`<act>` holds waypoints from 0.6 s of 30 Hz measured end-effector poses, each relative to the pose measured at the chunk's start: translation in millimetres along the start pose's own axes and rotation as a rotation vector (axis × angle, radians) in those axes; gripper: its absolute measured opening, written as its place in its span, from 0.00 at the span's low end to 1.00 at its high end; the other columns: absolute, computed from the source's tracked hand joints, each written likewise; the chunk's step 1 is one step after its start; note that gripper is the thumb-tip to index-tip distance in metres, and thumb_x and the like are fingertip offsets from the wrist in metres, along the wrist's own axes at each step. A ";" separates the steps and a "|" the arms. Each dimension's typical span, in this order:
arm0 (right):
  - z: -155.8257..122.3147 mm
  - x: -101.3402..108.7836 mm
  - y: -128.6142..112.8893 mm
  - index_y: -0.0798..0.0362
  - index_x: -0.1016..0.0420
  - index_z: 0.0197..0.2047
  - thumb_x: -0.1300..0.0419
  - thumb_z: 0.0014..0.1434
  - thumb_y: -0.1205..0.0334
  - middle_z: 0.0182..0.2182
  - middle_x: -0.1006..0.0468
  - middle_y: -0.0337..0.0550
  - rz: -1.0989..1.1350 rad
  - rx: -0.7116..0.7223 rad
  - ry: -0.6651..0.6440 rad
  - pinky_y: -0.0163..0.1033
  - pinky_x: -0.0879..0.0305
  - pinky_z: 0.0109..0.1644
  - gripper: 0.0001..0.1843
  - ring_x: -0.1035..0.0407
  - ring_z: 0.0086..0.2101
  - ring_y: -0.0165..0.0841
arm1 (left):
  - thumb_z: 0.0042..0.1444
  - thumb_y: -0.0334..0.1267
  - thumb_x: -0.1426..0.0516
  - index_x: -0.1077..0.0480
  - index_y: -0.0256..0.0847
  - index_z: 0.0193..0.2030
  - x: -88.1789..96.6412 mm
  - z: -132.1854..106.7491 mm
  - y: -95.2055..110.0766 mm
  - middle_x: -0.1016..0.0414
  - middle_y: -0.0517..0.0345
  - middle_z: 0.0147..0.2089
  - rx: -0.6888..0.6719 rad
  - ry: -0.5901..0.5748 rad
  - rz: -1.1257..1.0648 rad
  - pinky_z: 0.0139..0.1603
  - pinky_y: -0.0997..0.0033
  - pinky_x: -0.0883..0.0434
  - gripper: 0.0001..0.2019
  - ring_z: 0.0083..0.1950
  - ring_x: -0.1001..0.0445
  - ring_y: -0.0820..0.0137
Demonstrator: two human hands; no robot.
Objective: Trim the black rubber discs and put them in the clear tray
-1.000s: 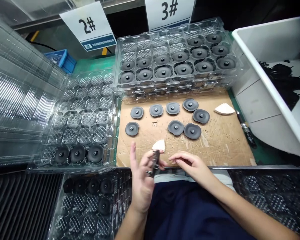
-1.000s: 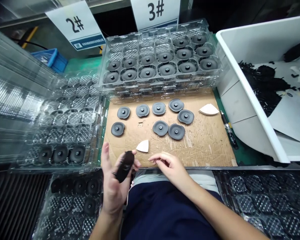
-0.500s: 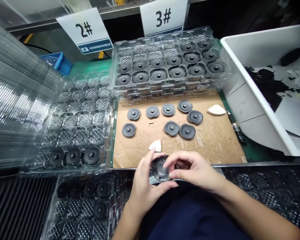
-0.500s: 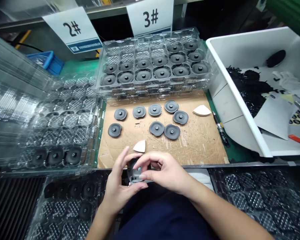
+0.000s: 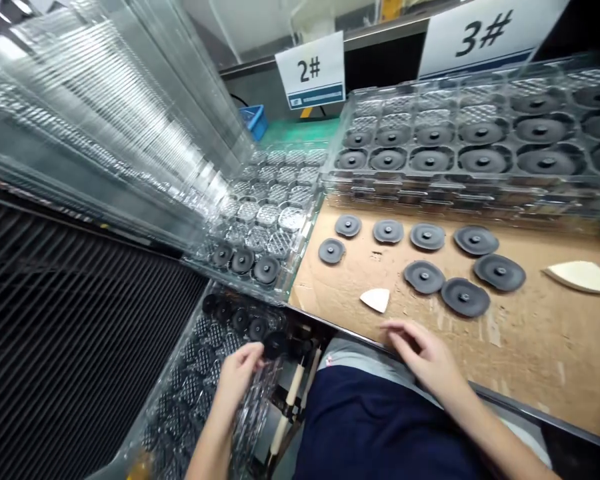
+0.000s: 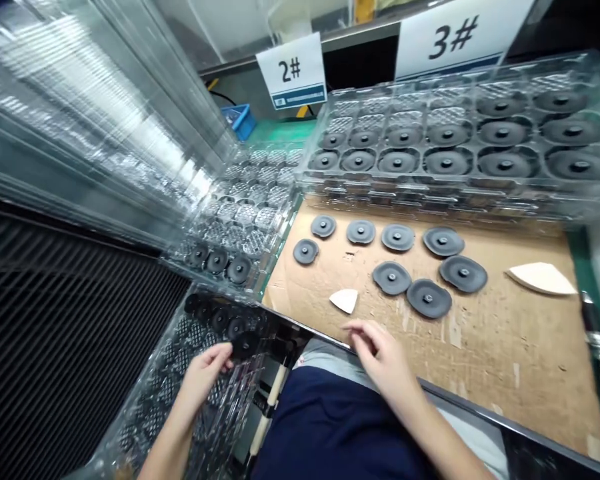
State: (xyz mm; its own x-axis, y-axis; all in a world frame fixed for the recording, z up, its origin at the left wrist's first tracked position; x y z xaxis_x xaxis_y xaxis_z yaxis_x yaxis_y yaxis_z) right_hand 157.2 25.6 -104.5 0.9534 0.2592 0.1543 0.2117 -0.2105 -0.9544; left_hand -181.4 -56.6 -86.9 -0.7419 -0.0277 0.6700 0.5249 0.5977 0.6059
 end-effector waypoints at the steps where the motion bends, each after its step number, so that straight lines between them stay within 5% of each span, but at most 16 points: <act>1: 4.4 5.1 4.0 0.50 0.25 0.36 0.43 0.54 0.57 0.35 0.24 0.46 -0.053 0.033 0.016 0.42 0.35 0.39 0.09 0.32 0.35 0.38 | 0.58 0.45 0.46 0.28 0.34 0.38 23.4 3.0 -20.8 0.24 0.53 0.35 0.030 0.143 0.057 0.40 0.60 0.28 0.15 0.36 0.25 0.66; 3: 10.2 11.8 10.0 0.49 0.25 0.36 0.44 0.55 0.58 0.35 0.24 0.46 -0.148 0.103 0.036 0.44 0.36 0.42 0.09 0.31 0.38 0.41 | 0.58 0.41 0.46 0.30 0.37 0.44 59.3 7.3 -54.6 0.29 0.50 0.51 0.071 0.367 0.168 0.51 0.52 0.32 0.12 0.51 0.30 0.62; 5: 11.1 13.5 12.3 0.49 0.25 0.36 0.46 0.57 0.59 0.36 0.23 0.46 -0.221 0.172 0.042 0.45 0.36 0.44 0.09 0.30 0.39 0.41 | 0.58 0.40 0.45 0.32 0.38 0.48 75.8 12.7 -78.9 0.33 0.49 0.56 0.090 0.491 0.240 0.54 0.49 0.34 0.13 0.55 0.33 0.60; 10: 4.1 8.8 7.6 0.50 0.27 0.37 0.50 0.59 0.61 0.36 0.23 0.45 -0.347 0.310 0.036 0.44 0.34 0.44 0.11 0.29 0.39 0.39 | 0.58 0.40 0.45 0.34 0.38 0.52 65.8 21.6 -107.1 0.32 0.49 0.55 0.068 0.666 0.272 0.50 0.51 0.31 0.16 0.52 0.31 0.61; 15: 3.4 5.5 1.8 0.51 0.28 0.38 0.52 0.61 0.64 0.35 0.24 0.46 -0.458 0.376 0.055 0.42 0.32 0.40 0.12 0.28 0.37 0.37 | 0.59 0.40 0.47 0.41 0.39 0.59 38.7 -1.0 -81.4 0.44 0.44 0.64 -0.072 0.918 0.231 0.61 0.38 0.45 0.21 0.65 0.45 0.51; 18: 6.9 0.8 -3.3 0.53 0.28 0.38 0.54 0.61 0.68 0.35 0.24 0.47 -0.545 0.407 0.046 0.41 0.32 0.40 0.13 0.28 0.37 0.36 | 0.61 0.37 0.51 0.42 0.37 0.61 -3.6 -7.3 -30.5 0.49 0.38 0.67 -0.346 0.834 0.173 0.65 0.42 0.51 0.21 0.70 0.56 0.52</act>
State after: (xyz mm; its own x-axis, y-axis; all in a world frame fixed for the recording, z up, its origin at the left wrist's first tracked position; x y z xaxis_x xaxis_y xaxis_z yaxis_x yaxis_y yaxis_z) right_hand 155.8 33.0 -103.0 0.7437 0.1850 0.6424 0.5753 0.3123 -0.7560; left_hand -191.7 -80.6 -104.8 -0.1710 -0.6094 0.7742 0.7959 0.3778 0.4732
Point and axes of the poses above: each hand's wrist, its own z-axis towards the middle knuckle, its own x-axis out of the back of the hand, y = z × x, the point moved 6 cm from there along z, towards the middle knuckle
